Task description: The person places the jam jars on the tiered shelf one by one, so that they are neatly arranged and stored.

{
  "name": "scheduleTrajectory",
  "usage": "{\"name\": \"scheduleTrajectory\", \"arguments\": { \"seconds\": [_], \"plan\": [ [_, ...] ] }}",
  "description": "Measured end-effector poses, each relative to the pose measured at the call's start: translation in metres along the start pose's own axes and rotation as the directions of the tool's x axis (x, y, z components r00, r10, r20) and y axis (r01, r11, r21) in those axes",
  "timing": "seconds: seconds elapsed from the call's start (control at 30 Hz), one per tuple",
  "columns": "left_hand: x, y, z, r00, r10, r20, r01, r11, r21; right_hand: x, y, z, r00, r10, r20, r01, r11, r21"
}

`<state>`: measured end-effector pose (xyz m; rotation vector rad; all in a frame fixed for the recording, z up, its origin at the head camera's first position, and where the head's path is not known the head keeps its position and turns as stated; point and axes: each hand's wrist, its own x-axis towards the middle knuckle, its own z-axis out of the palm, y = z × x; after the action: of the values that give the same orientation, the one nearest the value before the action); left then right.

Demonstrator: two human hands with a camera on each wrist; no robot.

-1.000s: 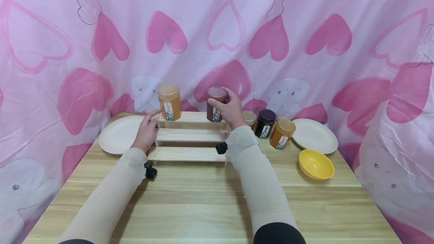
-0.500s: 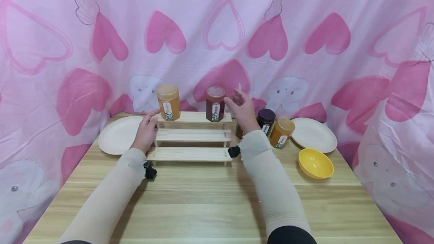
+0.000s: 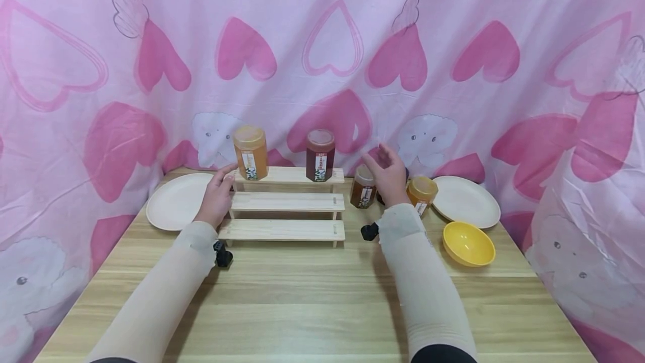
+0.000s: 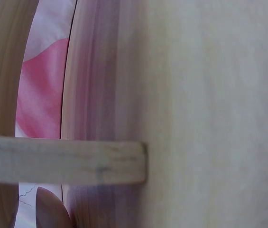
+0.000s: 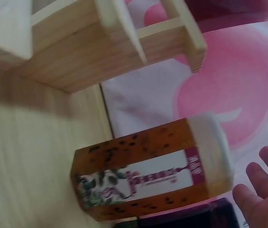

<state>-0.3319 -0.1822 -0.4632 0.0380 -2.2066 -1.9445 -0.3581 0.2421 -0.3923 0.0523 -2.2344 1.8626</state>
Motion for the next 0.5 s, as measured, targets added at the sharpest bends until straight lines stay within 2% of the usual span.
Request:
{"name": "scheduleTrajectory", "arguments": {
  "seconds": [0.3,0.5],
  "plan": [
    [0.000,0.002,0.001,1.000,-0.008,0.007,0.008,1.000,-0.001,-0.010,0.015,0.001,1.000,0.007,-0.031,-0.008,0.999,-0.036],
    [0.000,0.005,-0.001,0.999,-0.032,0.020,0.033,0.999,-0.009,-0.013,0.027,0.006,0.999,0.035,-0.035,-0.035,0.999,-0.016]
  ]
}}
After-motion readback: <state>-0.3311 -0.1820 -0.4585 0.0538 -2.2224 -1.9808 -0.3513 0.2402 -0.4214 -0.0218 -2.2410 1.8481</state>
